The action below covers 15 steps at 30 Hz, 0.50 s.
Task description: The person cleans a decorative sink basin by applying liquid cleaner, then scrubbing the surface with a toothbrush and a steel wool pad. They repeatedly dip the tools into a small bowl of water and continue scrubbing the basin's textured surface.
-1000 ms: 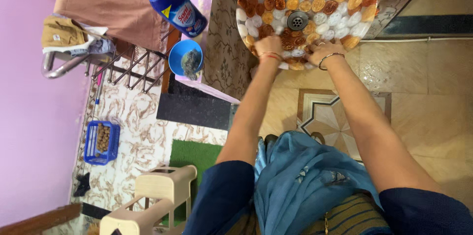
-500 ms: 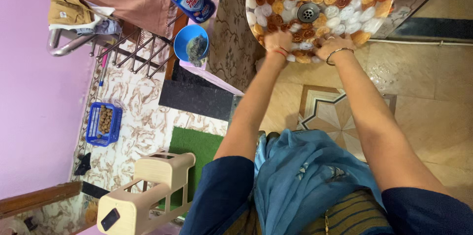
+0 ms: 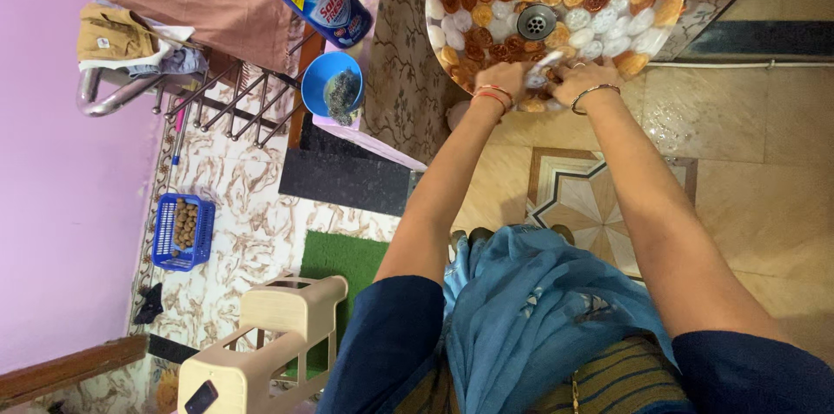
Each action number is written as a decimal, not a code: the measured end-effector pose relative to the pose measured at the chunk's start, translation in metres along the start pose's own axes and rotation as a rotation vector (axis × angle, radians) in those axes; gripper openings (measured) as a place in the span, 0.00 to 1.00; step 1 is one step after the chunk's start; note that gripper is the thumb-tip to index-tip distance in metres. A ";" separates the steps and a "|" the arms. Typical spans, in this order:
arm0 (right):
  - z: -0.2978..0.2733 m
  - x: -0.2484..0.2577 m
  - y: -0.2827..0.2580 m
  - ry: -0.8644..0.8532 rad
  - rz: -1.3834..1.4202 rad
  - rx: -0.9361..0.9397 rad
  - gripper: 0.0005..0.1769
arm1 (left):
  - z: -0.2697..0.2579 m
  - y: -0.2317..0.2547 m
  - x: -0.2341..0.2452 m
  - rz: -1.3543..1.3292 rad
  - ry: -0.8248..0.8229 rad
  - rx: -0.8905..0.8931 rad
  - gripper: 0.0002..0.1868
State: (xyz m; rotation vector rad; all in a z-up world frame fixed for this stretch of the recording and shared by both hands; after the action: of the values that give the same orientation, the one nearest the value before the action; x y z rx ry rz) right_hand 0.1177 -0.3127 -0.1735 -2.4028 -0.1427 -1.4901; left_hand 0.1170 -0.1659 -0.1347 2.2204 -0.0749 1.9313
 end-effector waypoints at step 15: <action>-0.009 0.006 -0.001 0.019 0.030 -0.008 0.36 | -0.003 -0.019 -0.004 0.318 -0.182 0.100 0.14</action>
State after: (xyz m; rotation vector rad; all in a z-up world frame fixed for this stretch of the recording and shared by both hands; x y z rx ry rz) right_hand 0.1128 -0.3146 -0.1638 -2.3862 -0.0960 -1.5024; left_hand 0.1167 -0.1475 -0.1404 2.5792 -0.3891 1.9106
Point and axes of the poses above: each hand's wrist, its own z-axis towards the middle knuckle, its own x-axis out of the back of the hand, y = z × x, the point moved 10 cm from there along z, towards the middle knuckle, and after that the axes turned 7 degrees about z, right-handed, at the moved point
